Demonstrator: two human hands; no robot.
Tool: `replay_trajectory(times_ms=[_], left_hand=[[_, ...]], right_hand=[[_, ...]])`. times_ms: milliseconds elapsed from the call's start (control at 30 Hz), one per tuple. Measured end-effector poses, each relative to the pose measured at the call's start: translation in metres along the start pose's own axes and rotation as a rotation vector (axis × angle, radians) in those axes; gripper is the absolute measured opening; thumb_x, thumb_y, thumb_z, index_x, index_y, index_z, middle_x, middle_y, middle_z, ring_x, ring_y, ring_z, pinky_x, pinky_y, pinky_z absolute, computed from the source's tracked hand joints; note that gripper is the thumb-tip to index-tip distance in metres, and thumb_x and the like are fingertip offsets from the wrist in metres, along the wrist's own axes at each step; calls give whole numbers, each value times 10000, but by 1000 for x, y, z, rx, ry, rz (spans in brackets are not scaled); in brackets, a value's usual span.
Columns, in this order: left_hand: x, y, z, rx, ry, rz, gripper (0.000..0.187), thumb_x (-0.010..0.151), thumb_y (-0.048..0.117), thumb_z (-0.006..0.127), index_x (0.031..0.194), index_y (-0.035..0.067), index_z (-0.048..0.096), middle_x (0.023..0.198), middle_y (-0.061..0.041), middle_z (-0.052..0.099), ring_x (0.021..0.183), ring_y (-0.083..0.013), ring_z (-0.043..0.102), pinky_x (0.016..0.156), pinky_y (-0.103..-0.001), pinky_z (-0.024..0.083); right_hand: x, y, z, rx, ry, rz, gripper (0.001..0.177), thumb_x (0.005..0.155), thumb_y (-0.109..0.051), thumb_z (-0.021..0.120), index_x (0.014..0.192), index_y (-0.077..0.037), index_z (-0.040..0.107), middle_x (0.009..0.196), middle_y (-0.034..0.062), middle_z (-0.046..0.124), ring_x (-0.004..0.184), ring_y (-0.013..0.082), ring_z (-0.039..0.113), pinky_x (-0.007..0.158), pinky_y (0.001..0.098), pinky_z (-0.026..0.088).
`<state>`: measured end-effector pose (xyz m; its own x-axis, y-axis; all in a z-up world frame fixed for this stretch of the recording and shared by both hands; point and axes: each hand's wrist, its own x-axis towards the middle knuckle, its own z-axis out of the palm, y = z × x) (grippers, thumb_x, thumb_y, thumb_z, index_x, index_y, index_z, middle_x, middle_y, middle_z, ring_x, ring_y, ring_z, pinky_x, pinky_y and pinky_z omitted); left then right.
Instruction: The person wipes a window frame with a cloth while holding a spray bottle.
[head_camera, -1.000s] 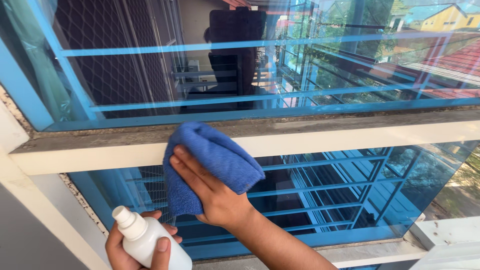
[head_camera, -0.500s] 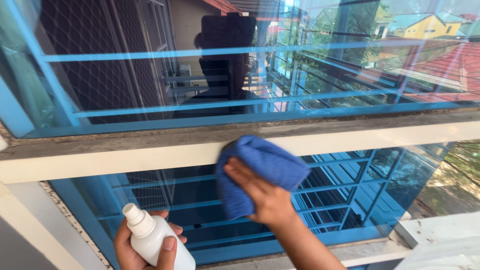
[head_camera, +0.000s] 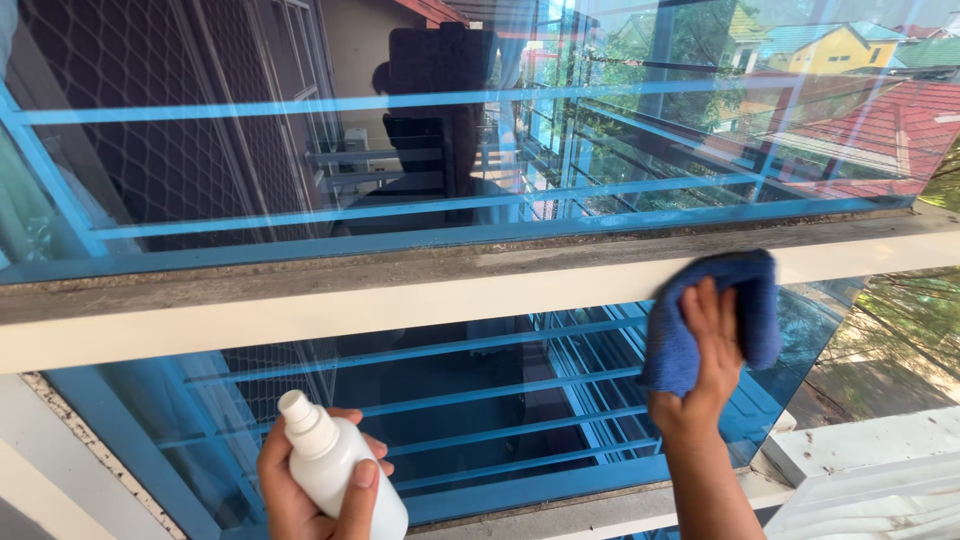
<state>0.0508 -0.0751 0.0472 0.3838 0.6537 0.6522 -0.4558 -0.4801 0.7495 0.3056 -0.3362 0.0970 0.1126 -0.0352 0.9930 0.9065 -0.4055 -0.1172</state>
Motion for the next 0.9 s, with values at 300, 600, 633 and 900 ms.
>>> replay_trajectory(times_ms=[300, 600, 633, 900], left_hand=[[-12, 28, 29, -78, -18, -111, 861, 883, 133, 618, 1612, 71, 164, 1198, -213, 604, 904, -229, 720, 721, -429, 689], [-19, 11, 37, -118, -149, -77, 948, 799, 29, 687, 1561, 162, 140, 1211, -199, 570, 863, -212, 765, 712, -412, 696], [-20, 10, 37, -116, -149, -78, 948, 799, 29, 687, 1561, 162, 140, 1211, -199, 570, 863, -212, 765, 712, -412, 696], [-26, 20, 37, -109, -14, -3, 820, 800, 3, 691, 1462, 157, 232, 1093, -183, 536, 698, -162, 711, 612, -354, 678]], right_hand=[[-14, -21, -13, 104, -64, 133, 642, 878, -71, 435, 1507, 50, 483, 1620, 290, 416, 1586, 478, 309, 1311, 538, 199], [-77, -47, 7, 511, -36, 367, 488, 1106, -111, 374, 1557, 75, 376, 1676, 300, 313, 1577, 388, 291, 1280, 477, 203], [-94, -43, 12, 512, -36, 368, 488, 1106, -111, 374, 1557, 75, 376, 1676, 300, 313, 1577, 388, 291, 1280, 477, 203], [-156, -9, 20, 778, 626, 1202, 504, 1079, -249, 538, 1538, -62, 447, 1389, 93, 606, 1178, 237, 642, 1013, 452, 542]])
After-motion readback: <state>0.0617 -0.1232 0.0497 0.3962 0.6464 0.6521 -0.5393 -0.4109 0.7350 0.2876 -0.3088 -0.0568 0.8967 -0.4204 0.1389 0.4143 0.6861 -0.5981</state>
